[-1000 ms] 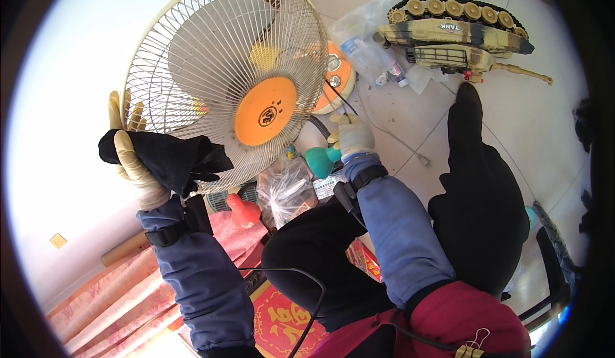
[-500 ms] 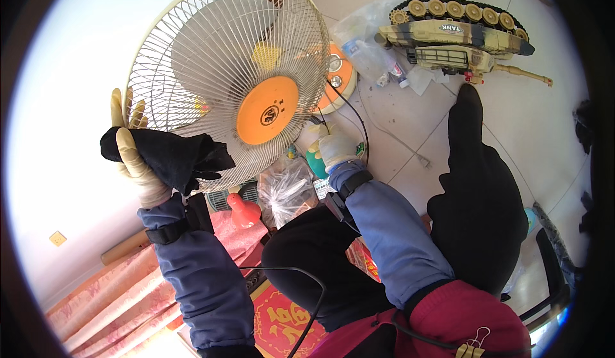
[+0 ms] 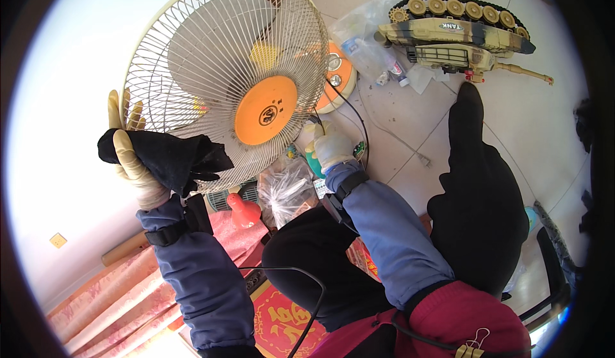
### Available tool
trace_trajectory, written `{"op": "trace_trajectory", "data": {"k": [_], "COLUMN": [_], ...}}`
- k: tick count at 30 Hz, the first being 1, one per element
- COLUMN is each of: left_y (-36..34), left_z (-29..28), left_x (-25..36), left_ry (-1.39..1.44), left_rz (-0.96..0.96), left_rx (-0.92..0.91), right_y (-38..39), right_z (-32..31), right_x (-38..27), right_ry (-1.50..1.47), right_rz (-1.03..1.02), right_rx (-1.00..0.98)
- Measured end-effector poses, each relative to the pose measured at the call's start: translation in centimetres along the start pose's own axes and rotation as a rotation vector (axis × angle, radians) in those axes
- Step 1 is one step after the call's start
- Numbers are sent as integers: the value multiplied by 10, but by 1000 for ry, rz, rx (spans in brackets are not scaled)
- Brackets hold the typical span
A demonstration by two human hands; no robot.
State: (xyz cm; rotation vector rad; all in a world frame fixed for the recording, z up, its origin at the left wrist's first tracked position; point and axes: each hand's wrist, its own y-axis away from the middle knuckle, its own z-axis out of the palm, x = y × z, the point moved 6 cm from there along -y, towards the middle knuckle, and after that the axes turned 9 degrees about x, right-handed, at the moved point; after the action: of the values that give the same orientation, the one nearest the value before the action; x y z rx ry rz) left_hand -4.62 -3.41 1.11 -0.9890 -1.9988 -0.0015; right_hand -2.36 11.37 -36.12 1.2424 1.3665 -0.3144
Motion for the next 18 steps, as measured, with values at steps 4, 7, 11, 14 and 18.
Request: {"op": "trace_trajectory", "data": {"k": [4,7,11,14,18], "left_y": [1,2,0,1,0], "left_z": [1,1,2,1,1], "left_x": [0,2,4,4,5], "left_ry": [11,23,41,29,10], "left_rz": [-9,4,16,21,40], "left_rx": [16,33,27,33,31], "right_y": [-7,-8,-5,-3,2], "right_z": [2,4,2,7,-1], "right_x": [2,7,8,21,13], "right_ry": [-59,2,-66,-318,-300], "right_rz": [82,121,-76,75,-79], "right_rx": [-28,-68,76,60,108]}}
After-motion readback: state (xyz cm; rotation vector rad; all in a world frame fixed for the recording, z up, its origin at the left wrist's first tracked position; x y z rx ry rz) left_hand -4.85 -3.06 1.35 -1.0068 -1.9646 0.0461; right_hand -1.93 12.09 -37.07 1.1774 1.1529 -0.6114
